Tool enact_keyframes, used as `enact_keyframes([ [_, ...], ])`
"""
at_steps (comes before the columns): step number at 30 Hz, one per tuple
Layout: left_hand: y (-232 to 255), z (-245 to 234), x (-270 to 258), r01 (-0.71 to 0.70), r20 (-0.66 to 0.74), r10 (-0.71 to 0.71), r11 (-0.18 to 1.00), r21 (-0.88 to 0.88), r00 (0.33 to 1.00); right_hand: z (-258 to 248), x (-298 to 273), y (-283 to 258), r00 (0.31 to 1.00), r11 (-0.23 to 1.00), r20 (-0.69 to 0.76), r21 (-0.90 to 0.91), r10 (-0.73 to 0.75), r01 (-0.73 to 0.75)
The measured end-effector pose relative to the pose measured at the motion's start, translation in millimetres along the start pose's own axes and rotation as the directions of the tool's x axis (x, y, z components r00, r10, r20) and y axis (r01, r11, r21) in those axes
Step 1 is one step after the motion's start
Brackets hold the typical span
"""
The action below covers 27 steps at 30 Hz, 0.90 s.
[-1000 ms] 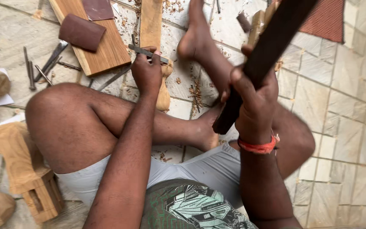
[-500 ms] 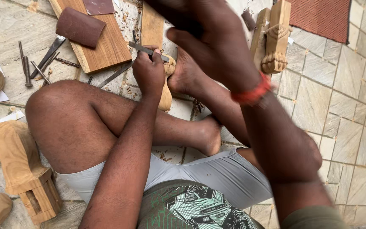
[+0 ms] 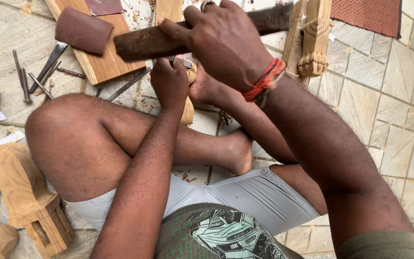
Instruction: The person sits on the floor and carves a wooden piece shaped like a foot using a chisel and a wooden mallet. They repeatedly strike the chisel to shape the wood, with wood shavings accumulating around the work area.
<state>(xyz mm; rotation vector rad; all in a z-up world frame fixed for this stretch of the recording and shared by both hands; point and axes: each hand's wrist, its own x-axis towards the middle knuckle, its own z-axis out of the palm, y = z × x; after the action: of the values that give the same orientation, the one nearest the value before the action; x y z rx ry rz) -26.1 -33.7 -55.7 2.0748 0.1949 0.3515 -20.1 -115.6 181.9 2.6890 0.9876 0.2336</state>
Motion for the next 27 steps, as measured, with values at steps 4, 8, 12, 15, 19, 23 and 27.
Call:
enact_keyframes([
  [4, 1, 0, -4, 0.187, 0.112, -0.178, 0.979, -0.078, 0.978, -10, -6, 2, 0.999, 0.997, -0.049, 0.08, -0.012, 0.015],
  [8, 6, -3, -2, 0.156, 0.106, -0.143, 0.979, -0.13, 0.984, -17, -8, 4, 0.985, 0.985, -0.169, 0.16, -0.039, 0.067],
  [12, 7, -2, -1, 0.145, 0.127, -0.134, 0.986, -0.079, 0.983, -9, -4, 3, 1.0, 1.0, 0.02, -0.009, -0.007, 0.007],
  [15, 2, -1, -4, 0.149, 0.146, -0.135, 0.985, -0.087, 0.98, -5, -8, 3, 0.99, 0.993, -0.141, 0.115, -0.005, 0.021],
  [19, 2, -1, 0, 0.125, 0.145, -0.11, 0.987, -0.1, 0.983, -11, -13, 6, 0.999, 1.0, -0.044, -0.008, 0.02, -0.021],
  [23, 6, -8, 0, 0.226, 0.247, -0.196, 0.969, -0.1, 0.949, -18, -13, 7, 0.996, 1.0, -0.088, 0.026, 0.015, -0.013],
  [27, 17, -21, 2, -0.04, 0.282, 0.066, 0.994, -0.099, 0.957, -17, -18, 18, 1.0, 1.0, -0.006, -0.008, 0.003, -0.003],
])
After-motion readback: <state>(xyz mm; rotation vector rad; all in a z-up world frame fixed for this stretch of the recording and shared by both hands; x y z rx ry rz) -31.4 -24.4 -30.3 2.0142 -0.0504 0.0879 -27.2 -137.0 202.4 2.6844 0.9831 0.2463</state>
